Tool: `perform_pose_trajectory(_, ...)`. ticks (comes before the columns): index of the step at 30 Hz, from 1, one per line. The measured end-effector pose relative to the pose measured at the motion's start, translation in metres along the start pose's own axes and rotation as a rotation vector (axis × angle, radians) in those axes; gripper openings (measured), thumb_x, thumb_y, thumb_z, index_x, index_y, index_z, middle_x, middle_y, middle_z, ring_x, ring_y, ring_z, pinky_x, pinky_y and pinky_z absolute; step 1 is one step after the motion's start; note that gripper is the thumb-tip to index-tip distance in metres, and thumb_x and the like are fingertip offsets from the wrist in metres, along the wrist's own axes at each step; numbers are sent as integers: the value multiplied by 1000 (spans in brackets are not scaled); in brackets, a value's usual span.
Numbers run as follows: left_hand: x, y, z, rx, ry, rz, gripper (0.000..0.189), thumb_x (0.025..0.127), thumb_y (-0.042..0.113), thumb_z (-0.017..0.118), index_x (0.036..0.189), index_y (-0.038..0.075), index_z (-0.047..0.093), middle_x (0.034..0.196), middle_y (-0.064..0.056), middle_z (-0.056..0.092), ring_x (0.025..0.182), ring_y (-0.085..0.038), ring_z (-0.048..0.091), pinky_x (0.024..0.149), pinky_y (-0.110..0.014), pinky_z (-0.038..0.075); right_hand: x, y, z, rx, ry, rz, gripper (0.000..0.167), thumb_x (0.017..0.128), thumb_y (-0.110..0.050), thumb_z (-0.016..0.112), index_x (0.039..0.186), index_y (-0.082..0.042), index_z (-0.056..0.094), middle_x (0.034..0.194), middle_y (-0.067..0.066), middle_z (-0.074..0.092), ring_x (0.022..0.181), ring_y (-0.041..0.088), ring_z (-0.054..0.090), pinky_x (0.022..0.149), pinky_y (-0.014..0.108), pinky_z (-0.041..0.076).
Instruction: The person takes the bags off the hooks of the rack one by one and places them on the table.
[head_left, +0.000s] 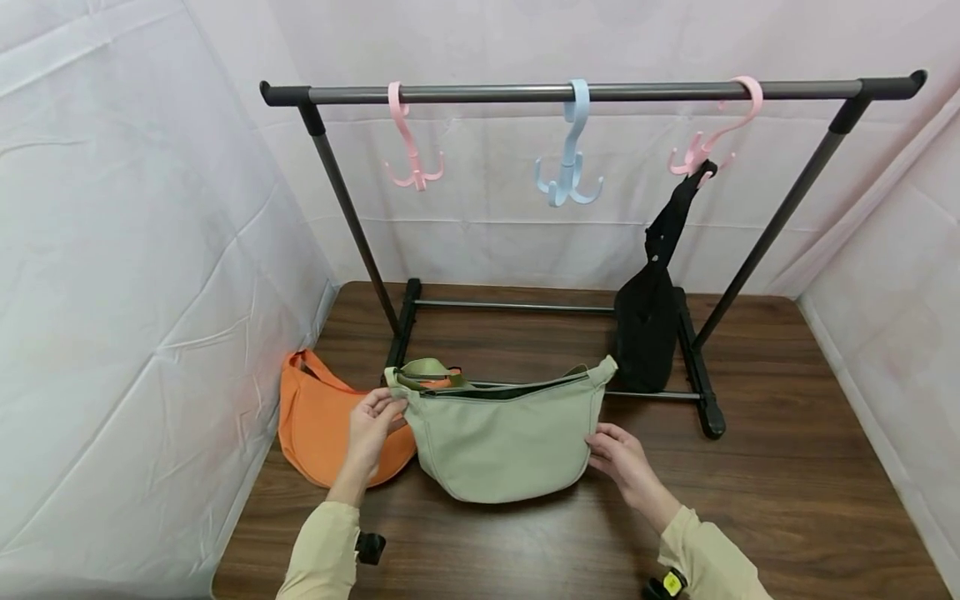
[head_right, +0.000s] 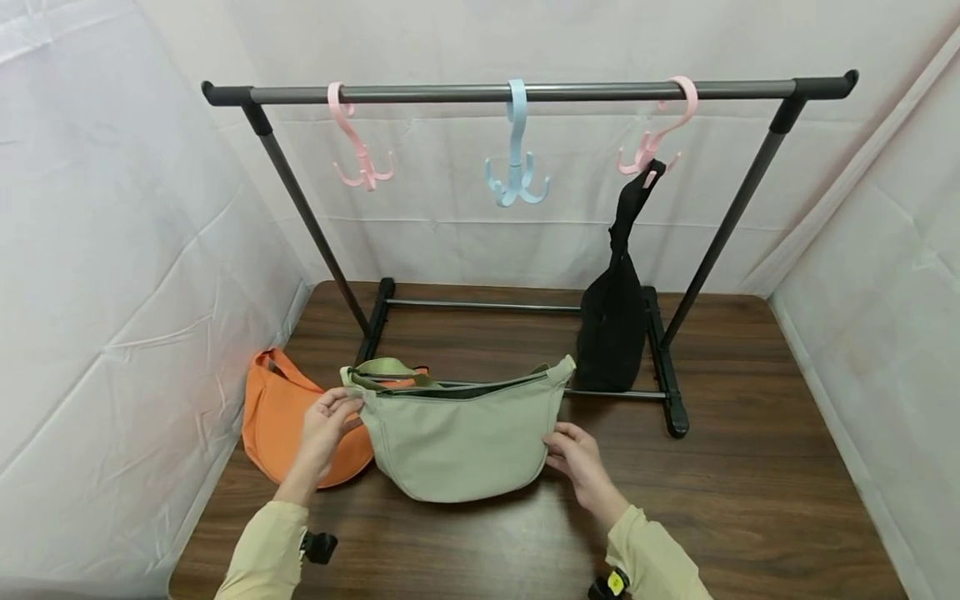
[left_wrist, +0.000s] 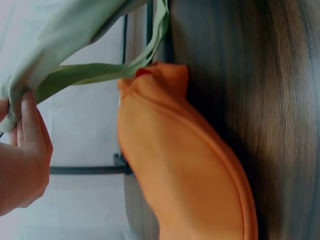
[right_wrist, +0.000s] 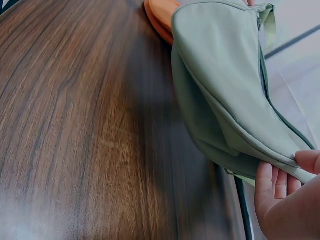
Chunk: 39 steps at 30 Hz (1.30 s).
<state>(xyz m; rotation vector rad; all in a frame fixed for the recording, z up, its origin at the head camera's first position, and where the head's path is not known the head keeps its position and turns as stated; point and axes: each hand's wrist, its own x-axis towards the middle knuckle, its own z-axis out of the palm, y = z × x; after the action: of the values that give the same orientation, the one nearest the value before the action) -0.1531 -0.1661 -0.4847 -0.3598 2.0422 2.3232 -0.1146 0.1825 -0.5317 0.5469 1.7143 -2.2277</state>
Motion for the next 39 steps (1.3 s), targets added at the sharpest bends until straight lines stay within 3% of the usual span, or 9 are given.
perform_pose_trajectory(10,23,-20,20,70,15,-68,16,86,4,57,100,-1,52,84,4,61,72,-3,59,65,-22,51,6,11,-19,48,57,41,11,86,-1,51,95,-7,49,77,-5,57,71,8,58,69,24,51)
perform_pose_trajectory(20,43,-31,34,148,53,-126,32,87,8,57,116,-5,53,110,-19,59,71,-3,59,69,-23,51,14,20,-25,72,97,43,9,86,-2,51,88,-11,52,73,-6,57,69,7,57,66,24,50)
perform_pose_trajectory(25,45,-37,38,192,71,-97,30,85,6,59,112,-7,55,105,-21,61,71,-5,59,67,-24,52,18,23,-29,70,109,60,8,87,-3,52,91,-9,52,73,-5,57,69,8,57,67,24,50)
perform_pose_trajectory(32,45,-39,44,338,101,-6,24,81,6,64,102,-6,60,94,-20,63,73,-12,61,67,-30,54,19,27,-37,61,126,49,6,86,-4,54,89,-10,56,73,-5,58,70,8,57,65,23,50)
perform_pose_trajectory(39,54,-43,47,506,153,65,19,77,9,69,91,-4,64,85,-18,66,69,-21,64,56,-22,49,21,30,-37,28,135,51,11,86,-5,56,97,-6,54,77,-5,59,71,7,59,67,23,51)
